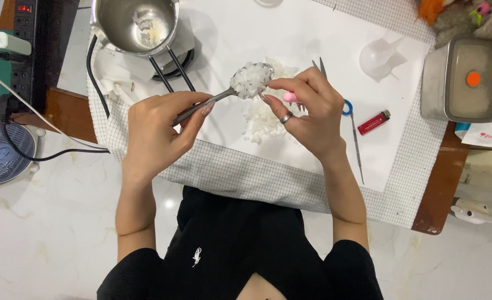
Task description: Preparing and arranging wax flakes using a spoon, brush, and scissors on a workspace
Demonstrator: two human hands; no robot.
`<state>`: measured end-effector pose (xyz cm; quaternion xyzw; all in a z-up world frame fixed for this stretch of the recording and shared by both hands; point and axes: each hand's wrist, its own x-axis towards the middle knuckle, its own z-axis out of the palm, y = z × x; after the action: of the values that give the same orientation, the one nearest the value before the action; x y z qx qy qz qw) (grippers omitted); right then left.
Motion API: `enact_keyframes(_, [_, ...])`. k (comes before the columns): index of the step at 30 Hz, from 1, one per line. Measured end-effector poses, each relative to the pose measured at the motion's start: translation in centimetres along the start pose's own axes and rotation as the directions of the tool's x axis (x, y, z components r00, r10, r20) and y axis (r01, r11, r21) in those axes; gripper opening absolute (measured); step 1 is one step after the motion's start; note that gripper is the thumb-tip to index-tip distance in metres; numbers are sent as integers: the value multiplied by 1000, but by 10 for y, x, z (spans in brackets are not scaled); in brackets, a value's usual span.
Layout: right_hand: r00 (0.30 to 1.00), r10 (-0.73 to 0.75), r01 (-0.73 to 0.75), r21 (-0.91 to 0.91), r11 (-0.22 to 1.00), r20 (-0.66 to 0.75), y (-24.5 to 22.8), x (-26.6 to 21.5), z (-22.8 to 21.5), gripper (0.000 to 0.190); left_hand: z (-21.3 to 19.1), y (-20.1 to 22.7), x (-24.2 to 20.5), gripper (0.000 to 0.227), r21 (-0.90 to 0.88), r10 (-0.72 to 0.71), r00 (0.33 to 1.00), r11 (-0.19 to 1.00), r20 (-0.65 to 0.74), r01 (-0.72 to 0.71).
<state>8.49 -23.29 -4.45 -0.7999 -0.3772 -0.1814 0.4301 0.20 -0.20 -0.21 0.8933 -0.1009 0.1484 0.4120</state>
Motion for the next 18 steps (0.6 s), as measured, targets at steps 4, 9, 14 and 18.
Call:
enact_keyframes(4, [999, 26, -26, 2, 1000, 31, -2, 2, -2, 18, 0, 0, 1, 11, -5, -4, 1000, 1000, 10, 4])
enact_keyframes(9, [996, 52, -54, 24, 998, 66, -8, 7, -6, 14, 2, -2, 0, 11, -12, 14, 1000, 1000, 9, -14])
enact_keyframes(14, [995, 73, -77, 59, 995, 64, -4, 5, -5, 14, 2, -2, -1, 11, -14, 9, 1000, 1000, 10, -9])
enact_keyframes(18, [995, 85, -88, 61, 994, 50, -3, 3, -4, 14, 3, -3, 1, 11, -19, 0, 1000, 1000, 10, 0])
